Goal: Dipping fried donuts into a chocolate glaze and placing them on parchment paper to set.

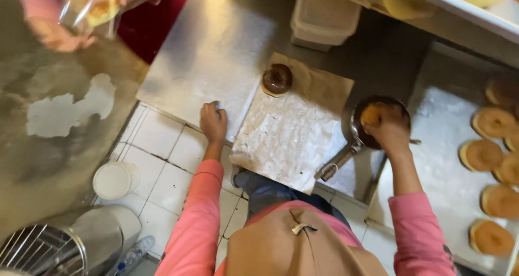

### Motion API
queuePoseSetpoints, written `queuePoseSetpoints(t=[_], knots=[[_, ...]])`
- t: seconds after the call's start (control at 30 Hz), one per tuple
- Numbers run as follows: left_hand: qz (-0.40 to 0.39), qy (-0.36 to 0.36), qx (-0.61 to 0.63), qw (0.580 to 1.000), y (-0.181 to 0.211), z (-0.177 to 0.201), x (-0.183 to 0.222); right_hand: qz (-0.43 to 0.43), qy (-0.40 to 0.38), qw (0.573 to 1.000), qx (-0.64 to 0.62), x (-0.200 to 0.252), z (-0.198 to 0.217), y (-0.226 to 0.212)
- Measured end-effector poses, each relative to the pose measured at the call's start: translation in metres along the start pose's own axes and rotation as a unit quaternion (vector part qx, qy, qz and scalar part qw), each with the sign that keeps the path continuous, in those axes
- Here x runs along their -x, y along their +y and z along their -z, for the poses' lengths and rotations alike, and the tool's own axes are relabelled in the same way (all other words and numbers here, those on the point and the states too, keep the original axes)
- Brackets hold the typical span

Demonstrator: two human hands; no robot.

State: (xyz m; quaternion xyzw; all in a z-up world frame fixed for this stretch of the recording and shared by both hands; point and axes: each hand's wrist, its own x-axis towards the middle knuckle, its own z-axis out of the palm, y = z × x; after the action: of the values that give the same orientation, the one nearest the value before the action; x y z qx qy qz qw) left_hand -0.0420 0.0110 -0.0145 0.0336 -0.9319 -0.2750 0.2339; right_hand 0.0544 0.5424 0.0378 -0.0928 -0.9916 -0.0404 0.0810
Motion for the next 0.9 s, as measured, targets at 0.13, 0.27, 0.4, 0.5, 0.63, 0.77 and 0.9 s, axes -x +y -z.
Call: queuePoseSetpoints(t=[0.13,0.27,0.4,0.5,0.63,0.77,0.9], knots=[[-0.005,-0.013,0.027,1.0,-0.009,-0.01,0.001,0.079,0.197,0.977,0.02,0.008,0.016,-0.009],[0.001,-0.021,-0.004,1.0,-0.007,-0.006,0.0,0.023,0.175,0.981,-0.078,0.016,0.043,-0.016],[-0.013,-0.015,-0.007,1.0,-0.01,-0.01,-0.002,-0.037,0.153,0.978,-0.133,0.019,0.072,-0.012],[-0.033,0.016,0.002,0.999,-0.011,-0.009,0.001,-0.103,0.075,0.956,-0.265,0.017,0.108,-0.003],[-0.039,0.026,0.0,0.999,-0.008,-0.008,-0.001,-0.105,0.099,0.898,-0.416,0.012,0.171,0.01],[-0.042,0.029,-0.004,0.999,-0.008,-0.008,0.001,-0.113,0.105,0.866,-0.475,0.015,0.226,0.013],[-0.024,-0.039,-0.01,0.999,0.012,0.012,-0.003,-0.112,0.09,0.869,-0.473,0.018,0.25,0.001]])
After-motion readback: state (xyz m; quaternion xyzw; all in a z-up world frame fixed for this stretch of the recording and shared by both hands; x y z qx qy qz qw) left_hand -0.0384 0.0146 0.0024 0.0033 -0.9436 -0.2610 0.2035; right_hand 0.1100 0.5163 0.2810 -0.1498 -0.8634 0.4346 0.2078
